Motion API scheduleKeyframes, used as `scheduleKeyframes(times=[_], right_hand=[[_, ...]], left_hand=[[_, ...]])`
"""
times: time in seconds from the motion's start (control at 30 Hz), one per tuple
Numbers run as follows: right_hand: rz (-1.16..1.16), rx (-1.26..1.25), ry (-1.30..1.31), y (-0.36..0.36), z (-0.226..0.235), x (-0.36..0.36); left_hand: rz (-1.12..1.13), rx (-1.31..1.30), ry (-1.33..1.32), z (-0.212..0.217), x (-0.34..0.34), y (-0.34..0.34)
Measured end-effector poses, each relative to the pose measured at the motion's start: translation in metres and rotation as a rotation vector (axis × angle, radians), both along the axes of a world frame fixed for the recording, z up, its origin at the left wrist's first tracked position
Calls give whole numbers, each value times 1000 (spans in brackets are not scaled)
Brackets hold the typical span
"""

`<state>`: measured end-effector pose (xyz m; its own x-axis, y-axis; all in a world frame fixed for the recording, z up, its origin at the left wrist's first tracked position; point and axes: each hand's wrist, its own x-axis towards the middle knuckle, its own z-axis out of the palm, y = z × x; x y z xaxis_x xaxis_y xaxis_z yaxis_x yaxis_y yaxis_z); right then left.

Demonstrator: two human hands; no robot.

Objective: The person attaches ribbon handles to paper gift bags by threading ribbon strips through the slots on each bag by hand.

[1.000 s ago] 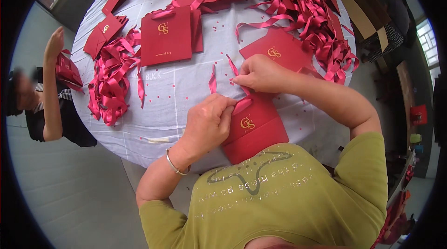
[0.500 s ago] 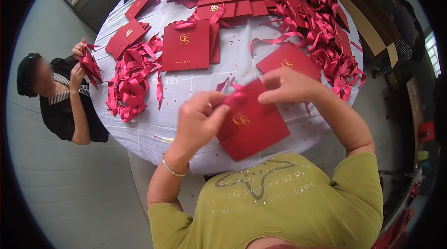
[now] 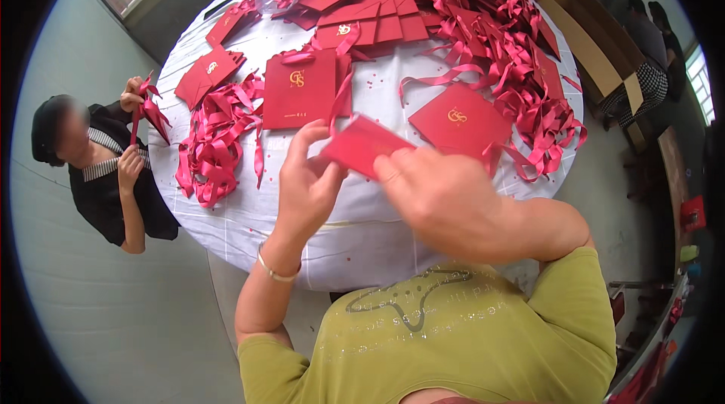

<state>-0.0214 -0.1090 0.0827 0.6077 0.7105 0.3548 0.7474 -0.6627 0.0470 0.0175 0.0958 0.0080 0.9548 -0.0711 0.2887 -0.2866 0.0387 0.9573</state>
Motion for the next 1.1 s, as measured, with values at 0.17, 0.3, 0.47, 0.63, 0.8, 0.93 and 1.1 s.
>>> scheduleKeyframes(times=[0.17, 0.3, 0.47, 0.63, 0.8, 0.93, 1.1], right_hand=[[229, 502, 397, -25, 22, 18], [578, 965, 349, -43, 90, 28], [595, 913, 359, -10, 97, 17], [602, 900, 342, -55, 106, 50], [603, 847, 278, -47, 111, 53], [660, 810, 175, -60, 118, 62], [711, 792, -22, -80, 132, 74]], left_hand=[[170, 127, -472, 82, -58, 12], [502, 181, -594, 112, -85, 35], [591, 132, -636, 111, -104, 36], [652, 113, -693, 110, -103, 46], [706, 42, -786, 109, -81, 43], [768, 0, -931, 115, -54, 50], [784, -57, -1161, 140, -15, 57]])
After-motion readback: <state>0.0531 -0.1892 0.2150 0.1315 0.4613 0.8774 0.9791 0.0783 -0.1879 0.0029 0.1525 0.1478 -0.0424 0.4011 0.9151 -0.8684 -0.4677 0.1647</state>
